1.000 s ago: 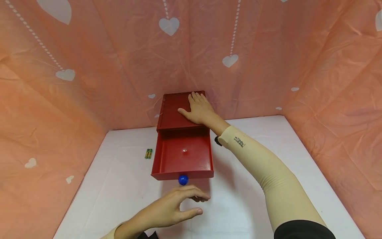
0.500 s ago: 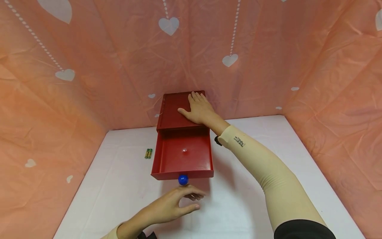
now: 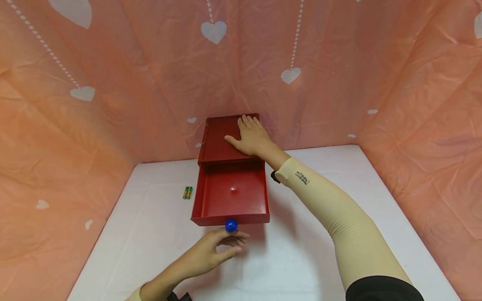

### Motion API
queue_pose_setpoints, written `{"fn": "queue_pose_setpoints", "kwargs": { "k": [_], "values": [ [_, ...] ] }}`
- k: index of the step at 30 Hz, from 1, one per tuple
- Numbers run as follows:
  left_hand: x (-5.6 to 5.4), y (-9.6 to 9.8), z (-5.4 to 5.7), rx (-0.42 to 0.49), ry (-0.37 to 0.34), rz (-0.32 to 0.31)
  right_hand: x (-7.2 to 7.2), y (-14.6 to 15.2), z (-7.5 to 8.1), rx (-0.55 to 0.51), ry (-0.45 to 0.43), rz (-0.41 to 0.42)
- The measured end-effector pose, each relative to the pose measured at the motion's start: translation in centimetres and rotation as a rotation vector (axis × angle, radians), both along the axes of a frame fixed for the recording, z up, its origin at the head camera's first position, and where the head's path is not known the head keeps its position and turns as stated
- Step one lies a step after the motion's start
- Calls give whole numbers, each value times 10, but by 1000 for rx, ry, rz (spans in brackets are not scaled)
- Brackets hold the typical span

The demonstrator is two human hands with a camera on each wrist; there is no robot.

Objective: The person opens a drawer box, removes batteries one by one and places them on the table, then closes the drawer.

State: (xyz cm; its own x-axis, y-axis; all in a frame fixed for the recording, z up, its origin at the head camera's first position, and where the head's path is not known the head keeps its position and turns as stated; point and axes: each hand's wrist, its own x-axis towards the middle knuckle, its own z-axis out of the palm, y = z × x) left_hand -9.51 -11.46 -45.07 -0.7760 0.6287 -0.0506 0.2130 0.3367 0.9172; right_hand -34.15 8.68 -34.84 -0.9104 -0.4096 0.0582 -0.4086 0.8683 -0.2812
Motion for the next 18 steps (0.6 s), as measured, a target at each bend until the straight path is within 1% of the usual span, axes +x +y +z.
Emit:
{"fn": "queue_pose_setpoints", "kwargs": {
  "k": [2,8,14,18],
  "values": [
    [0,-2,-1,3,0,20,0,0,0,2,-1,1],
    [1,-5,-4,20,33,69,0,0,0,5,-5,0],
    [2,-4,-3,43,64,116,-1,0,-1,8,2,2],
    [3,-4,-3,51,70,153,-2,0,0,11,2,6]
  ]
}}
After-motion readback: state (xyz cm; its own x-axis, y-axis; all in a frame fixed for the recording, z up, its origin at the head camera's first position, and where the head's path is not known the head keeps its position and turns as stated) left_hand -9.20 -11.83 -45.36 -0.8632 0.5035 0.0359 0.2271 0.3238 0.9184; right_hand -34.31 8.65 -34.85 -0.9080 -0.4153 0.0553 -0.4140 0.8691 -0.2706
